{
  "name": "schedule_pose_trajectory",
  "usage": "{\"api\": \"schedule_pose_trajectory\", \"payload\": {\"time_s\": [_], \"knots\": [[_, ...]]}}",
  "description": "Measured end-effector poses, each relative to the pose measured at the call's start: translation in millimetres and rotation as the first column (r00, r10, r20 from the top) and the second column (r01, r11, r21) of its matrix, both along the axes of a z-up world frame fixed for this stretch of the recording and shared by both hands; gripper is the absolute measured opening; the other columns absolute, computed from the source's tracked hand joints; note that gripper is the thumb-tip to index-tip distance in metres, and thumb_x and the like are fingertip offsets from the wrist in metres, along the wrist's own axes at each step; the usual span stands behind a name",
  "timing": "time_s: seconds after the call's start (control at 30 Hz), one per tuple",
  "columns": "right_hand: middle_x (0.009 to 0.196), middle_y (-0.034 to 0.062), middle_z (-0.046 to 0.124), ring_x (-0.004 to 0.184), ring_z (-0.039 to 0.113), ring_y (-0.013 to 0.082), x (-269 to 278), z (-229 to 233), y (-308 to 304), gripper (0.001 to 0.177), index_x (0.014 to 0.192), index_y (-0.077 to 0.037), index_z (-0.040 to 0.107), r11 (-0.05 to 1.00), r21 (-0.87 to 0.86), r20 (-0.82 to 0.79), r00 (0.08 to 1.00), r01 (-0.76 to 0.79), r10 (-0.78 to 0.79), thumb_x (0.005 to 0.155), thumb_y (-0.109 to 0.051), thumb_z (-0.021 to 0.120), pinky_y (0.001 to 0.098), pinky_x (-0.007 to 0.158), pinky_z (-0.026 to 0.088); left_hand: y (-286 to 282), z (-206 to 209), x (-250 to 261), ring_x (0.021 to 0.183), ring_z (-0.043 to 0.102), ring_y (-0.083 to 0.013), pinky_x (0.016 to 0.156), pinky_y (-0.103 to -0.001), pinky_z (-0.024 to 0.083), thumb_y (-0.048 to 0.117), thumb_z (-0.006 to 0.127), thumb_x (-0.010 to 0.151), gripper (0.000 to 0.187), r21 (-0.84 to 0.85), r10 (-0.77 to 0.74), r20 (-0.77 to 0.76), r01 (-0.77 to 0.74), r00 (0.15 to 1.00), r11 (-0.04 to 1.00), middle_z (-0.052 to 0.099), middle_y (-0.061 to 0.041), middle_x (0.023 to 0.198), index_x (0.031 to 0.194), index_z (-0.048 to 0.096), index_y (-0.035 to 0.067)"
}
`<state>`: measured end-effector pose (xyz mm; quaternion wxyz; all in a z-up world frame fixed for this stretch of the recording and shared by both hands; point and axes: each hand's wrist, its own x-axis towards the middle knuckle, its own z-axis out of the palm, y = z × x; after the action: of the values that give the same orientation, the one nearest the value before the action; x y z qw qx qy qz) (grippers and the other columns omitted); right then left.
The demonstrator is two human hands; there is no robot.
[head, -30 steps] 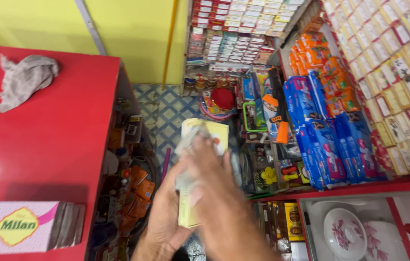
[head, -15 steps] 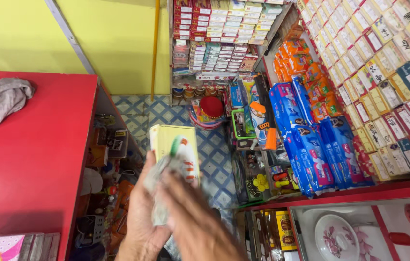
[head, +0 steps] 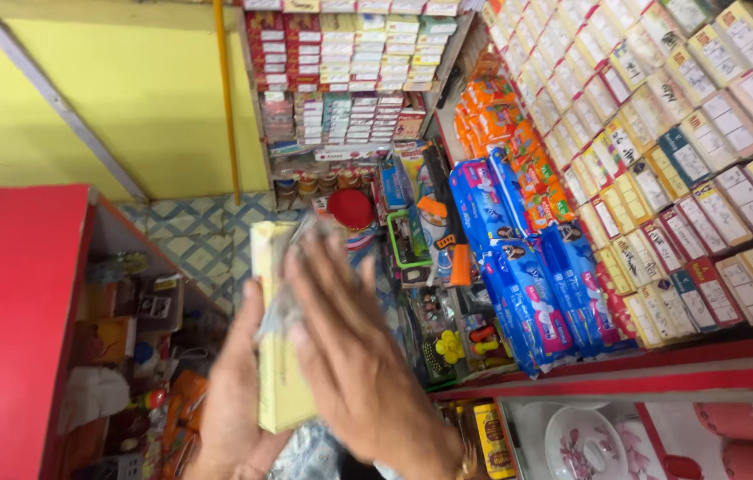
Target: The person repeatedly picks up small rectangular boxes from a shelf, wipes them with a cloth, and places them on a red counter. The person handles multiple boxes of different brands, including 'R.B.' and 'Milan', in a repetitive cycle of picking, wiping, and stacking.
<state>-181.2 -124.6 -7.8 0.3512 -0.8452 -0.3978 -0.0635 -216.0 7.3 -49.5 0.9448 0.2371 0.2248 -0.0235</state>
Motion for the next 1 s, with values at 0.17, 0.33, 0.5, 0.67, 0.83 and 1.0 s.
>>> {"api": "schedule_pose_trajectory", "payload": {"time_s": [0.17,0.33,0.5,0.67,0.83,1.0], "knots": [[0.172,0.0264,0.025,0.164,0.020,0.0405,11,-1,-10,0.059,0.160,0.006,0.031,0.995,0.006,0.072,0.993,0.098,-0.098,0.111,-0.024,0.043,0.0598,0.131,0.007,-19,12,40,0.103,0.069,-0.0212,0.090,-0.037,0.056,0.046,0.043,0.105,0.052,-0.079,0.066,0.129,-0.056,0.989,0.995,0.072,-0.010,0.117,0.135,0.057,0.006],[0.168,0.0236,0.032,0.163,0.021,0.0409,46,-9,-36,0.057,0.158,0.003,0.033,0.978,0.070,0.093,0.975,0.196,-0.202,0.107,-0.020,0.041,0.0633,0.129,0.002,-38,7,63,0.098,0.071,-0.0204,0.085,-0.036,0.058,0.043,0.043,0.106,0.053,-0.061,-0.044,0.184,0.056,0.982,0.997,0.073,-0.012,0.116,0.138,0.060,0.005],[0.171,0.0290,0.026,0.163,0.015,0.0455,69,-17,-54,0.058,0.160,0.008,0.028,0.955,0.135,-0.008,0.964,0.266,-0.267,0.109,-0.017,0.041,0.0620,0.129,0.006,-69,13,84,0.093,0.071,-0.0174,0.080,-0.033,0.058,0.042,0.041,0.101,0.052,0.024,-0.049,0.107,0.046,0.993,0.999,0.075,-0.009,0.112,0.134,0.064,0.008],[0.166,0.0275,0.034,0.160,0.026,0.0406,74,-26,-43,0.055,0.156,0.005,0.036,0.967,0.135,-0.004,0.976,0.215,-0.217,0.108,-0.020,0.043,0.0619,0.129,0.003,-50,10,134,0.090,0.069,-0.0208,0.081,-0.038,0.057,0.046,0.048,0.105,0.055,0.040,-0.108,0.176,0.102,0.978,0.994,0.072,-0.013,0.108,0.132,0.061,-0.001],[0.167,0.0289,0.039,0.161,0.027,0.0434,151,-14,-37,0.051,0.158,0.002,0.040,0.831,0.286,-0.189,0.878,0.478,-0.440,0.111,-0.016,0.039,0.0490,0.129,0.019,-53,11,188,0.089,0.071,-0.0184,0.081,-0.033,0.059,0.049,0.048,0.092,0.057,0.083,-0.341,0.003,0.340,0.940,0.937,0.075,-0.009,0.104,0.126,0.066,0.007],[0.145,0.0235,0.066,0.139,0.060,0.0321,169,-8,4,0.043,0.147,-0.001,0.055,0.751,0.403,-0.397,0.839,0.524,-0.372,0.106,-0.016,0.050,0.0383,0.115,0.045,-15,17,271,0.067,0.056,-0.0190,0.054,-0.033,0.048,0.055,0.049,0.107,0.057,0.215,-0.349,0.286,0.295,0.893,0.931,0.072,-0.016,0.107,0.129,0.062,0.004]]}}
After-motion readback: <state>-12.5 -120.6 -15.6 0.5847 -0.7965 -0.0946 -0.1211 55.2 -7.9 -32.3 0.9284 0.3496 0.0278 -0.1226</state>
